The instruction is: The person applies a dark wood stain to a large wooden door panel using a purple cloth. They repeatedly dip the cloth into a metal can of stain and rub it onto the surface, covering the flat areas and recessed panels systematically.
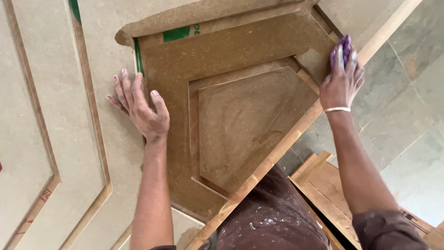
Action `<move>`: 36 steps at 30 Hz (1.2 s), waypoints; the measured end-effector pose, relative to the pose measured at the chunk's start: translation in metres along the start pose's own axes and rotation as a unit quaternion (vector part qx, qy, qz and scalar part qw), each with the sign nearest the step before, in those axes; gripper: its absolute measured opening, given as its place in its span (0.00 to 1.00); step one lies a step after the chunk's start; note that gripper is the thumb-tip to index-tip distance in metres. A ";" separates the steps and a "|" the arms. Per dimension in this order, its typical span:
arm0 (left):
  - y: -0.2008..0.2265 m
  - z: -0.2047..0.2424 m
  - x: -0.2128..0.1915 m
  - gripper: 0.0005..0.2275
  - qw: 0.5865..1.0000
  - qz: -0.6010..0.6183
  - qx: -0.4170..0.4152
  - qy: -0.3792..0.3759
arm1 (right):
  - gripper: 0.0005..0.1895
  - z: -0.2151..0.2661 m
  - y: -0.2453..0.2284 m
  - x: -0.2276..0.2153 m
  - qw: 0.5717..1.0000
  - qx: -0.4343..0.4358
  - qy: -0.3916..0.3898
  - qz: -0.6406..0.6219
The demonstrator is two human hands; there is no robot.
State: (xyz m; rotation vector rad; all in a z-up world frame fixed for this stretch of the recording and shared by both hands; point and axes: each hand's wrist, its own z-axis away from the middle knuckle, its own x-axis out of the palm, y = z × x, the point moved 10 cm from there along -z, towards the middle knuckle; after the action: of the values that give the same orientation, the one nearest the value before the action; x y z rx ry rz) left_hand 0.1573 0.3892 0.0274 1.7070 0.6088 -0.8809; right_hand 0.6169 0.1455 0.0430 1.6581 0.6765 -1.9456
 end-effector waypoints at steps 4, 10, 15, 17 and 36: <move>-0.001 0.001 0.002 0.23 1.000 -0.006 0.000 0.000 | 0.42 -0.017 -0.015 0.011 0.998 0.042 0.038 -0.030; 0.002 0.001 0.000 0.23 1.000 -0.022 -0.007 -0.012 | 0.37 -0.034 -0.206 0.030 0.988 -0.146 0.058 -0.005; 0.007 -0.002 -0.004 0.22 0.999 -0.029 -0.008 -0.016 | 0.44 0.020 -0.262 0.035 0.953 -0.303 0.009 -0.006; 0.007 -0.002 -0.002 0.22 0.999 -0.033 -0.004 -0.018 | 0.49 0.011 -0.205 0.022 0.973 -0.231 0.007 0.012; 0.003 -0.003 -0.008 0.22 0.999 0.016 -0.016 0.026 | 0.23 0.008 -0.003 -0.093 0.639 0.061 -0.138 -0.754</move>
State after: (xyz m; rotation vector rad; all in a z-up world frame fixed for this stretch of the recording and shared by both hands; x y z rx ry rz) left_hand 0.1556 0.3912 0.0359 1.7101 0.6254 -0.8030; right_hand 0.6222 0.1470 0.1362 0.5022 2.2936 -3.1495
